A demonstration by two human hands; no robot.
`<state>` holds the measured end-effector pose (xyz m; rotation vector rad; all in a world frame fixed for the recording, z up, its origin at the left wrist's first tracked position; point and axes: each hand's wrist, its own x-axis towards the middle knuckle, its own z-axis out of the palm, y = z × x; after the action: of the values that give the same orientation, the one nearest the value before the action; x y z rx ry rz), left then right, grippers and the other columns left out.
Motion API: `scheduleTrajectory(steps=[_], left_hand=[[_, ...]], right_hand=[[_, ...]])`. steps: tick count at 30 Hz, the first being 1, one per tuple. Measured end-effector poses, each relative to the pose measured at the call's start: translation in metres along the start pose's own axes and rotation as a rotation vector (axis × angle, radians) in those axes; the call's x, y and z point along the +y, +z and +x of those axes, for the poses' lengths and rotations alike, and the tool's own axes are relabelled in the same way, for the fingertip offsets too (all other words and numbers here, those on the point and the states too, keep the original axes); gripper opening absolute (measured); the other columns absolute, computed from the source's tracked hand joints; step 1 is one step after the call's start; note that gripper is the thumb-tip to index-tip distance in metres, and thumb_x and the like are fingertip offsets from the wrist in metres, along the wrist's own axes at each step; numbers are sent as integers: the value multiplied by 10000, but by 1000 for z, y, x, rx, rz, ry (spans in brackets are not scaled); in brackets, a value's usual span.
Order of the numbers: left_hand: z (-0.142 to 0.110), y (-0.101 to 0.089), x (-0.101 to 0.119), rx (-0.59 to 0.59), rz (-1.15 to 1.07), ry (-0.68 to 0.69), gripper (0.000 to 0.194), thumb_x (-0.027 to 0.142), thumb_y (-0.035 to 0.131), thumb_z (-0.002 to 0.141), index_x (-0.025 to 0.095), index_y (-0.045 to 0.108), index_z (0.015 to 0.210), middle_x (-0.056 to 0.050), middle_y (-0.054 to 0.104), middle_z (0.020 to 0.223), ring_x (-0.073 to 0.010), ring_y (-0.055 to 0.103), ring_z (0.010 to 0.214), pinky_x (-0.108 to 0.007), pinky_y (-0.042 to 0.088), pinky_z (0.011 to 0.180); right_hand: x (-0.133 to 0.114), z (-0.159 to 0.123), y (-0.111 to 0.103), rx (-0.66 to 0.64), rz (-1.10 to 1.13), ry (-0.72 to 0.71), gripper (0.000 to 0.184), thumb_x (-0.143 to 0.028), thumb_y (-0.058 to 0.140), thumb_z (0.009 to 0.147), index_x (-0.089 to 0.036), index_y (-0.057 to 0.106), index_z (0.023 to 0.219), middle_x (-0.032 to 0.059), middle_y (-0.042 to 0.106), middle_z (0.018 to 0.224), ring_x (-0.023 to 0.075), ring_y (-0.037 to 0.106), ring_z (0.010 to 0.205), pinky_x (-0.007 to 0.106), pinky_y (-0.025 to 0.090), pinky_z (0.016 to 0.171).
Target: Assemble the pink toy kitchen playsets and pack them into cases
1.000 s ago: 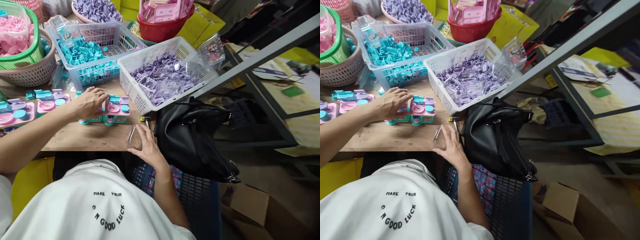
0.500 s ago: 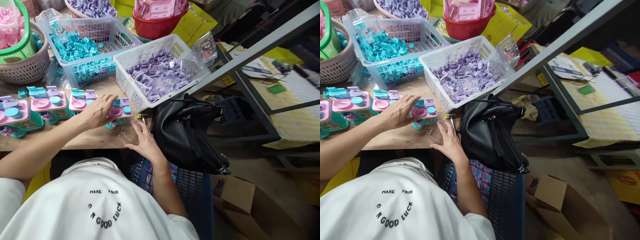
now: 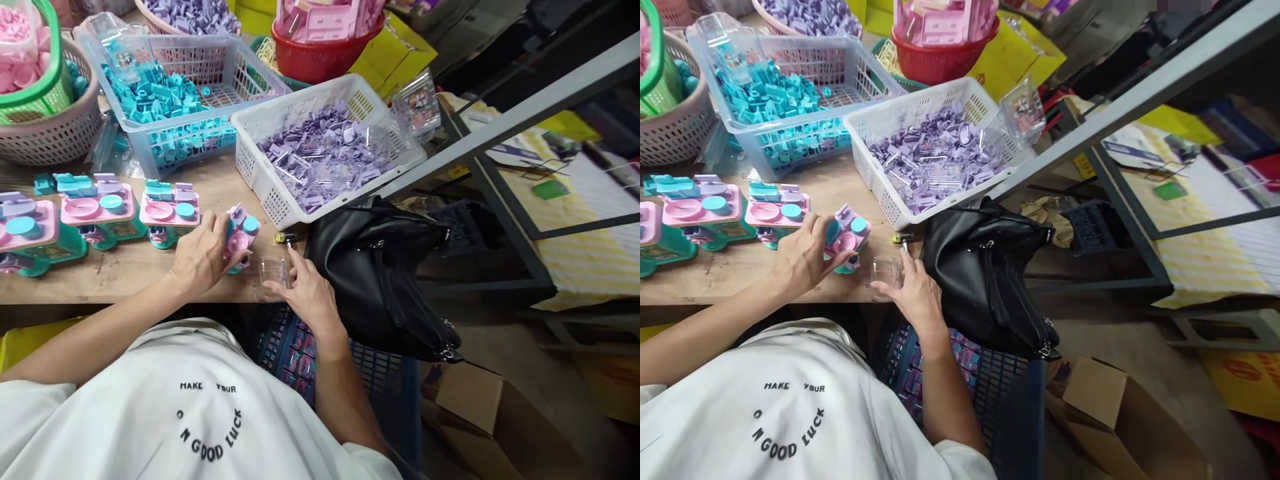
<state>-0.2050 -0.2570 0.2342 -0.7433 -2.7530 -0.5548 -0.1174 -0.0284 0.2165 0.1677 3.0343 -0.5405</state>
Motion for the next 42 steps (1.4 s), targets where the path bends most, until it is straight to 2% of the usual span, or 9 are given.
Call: scheduleTrajectory(steps=[4, 8, 11, 13, 16, 19, 23, 27, 42], left_hand=[[-14, 7, -7, 47, -257, 91, 616, 505, 661, 884, 204, 427, 1368, -83, 596, 1029, -242, 650, 900, -339, 521, 709], [-27, 14, -17, 16, -589, 90, 567, 441, 678, 885, 216, 440, 1349, -30, 574, 949, -166, 590, 756, -320, 532, 685], [-27, 25, -28, 56, -638, 83, 754, 458, 742, 823, 213, 388, 1441, -112, 547, 1155, -244, 601, 1013, -387, 569, 808], [-23, 35, -37, 46, -654, 147, 958, 465, 779, 778, 221, 258, 1545, -188, 444, 1384, -337, 481, 1305, -488, 525, 1003], [-15, 53, -43, -20, -713, 249, 1130, 477, 780, 778, 244, 53, 1612, -223, 250, 1580, -389, 248, 1504, -579, 331, 1195], [-12, 71, -31, -29, -808, 218, 1244, 528, 808, 737, 249, -25, 1618, -223, 240, 1575, -398, 261, 1494, -583, 302, 1210], [-13, 93, -3, 51, -903, 138, 1394, 584, 867, 614, 244, -31, 1624, -208, 284, 1468, -415, 322, 1412, -605, 332, 1172], [-14, 104, 12, 36, -972, 95, 1439, 632, 862, 564, 255, -37, 1622, -192, 315, 1426, -408, 373, 1336, -611, 354, 1134], [-13, 89, 18, -140, -932, -63, 1361, 619, 862, 546, 152, 134, 1597, -229, 445, 1450, -416, 425, 1279, -579, 387, 1035]], right_hand=[[13, -5, -1, -160, 70, -125, 1065, -539, 821, 722, -318, 248, 1593, 100, 513, 1294, 295, 687, 1054, 443, 592, 895], [25, 5, 8, -182, 97, -199, 1116, -432, 895, 638, -322, 275, 1560, 104, 444, 1353, 333, 573, 1280, 517, 507, 1075], [31, 12, 20, -136, 210, -291, 1130, -397, 933, 571, -269, 309, 1505, 150, 319, 1536, 350, 347, 1484, 541, 357, 1210], [34, 12, 24, -146, 303, -304, 1102, -394, 930, 569, -242, 322, 1476, 164, 346, 1549, 347, 351, 1483, 552, 319, 1227], [32, 4, 14, -128, 492, -266, 1016, -531, 870, 625, -221, 349, 1440, 163, 442, 1458, 338, 470, 1395, 537, 390, 1184], [12, -3, -16, 19, 656, -305, 1031, -736, 718, 697, -248, 251, 1476, 166, 343, 1483, 350, 445, 1416, 527, 483, 1105], [-35, 8, -57, 140, 438, -354, 1030, -678, 744, 714, -294, 219, 1512, 138, 258, 1475, 354, 415, 1414, 498, 567, 1014], [-63, 29, -68, 5, 110, -405, 930, -432, 811, 739, -300, 318, 1517, 113, 314, 1431, 326, 423, 1373, 432, 604, 963], [-66, 41, -61, -174, 23, -491, 973, -330, 832, 758, -334, 287, 1563, 130, 328, 1433, 340, 441, 1353, 541, 548, 1052]])
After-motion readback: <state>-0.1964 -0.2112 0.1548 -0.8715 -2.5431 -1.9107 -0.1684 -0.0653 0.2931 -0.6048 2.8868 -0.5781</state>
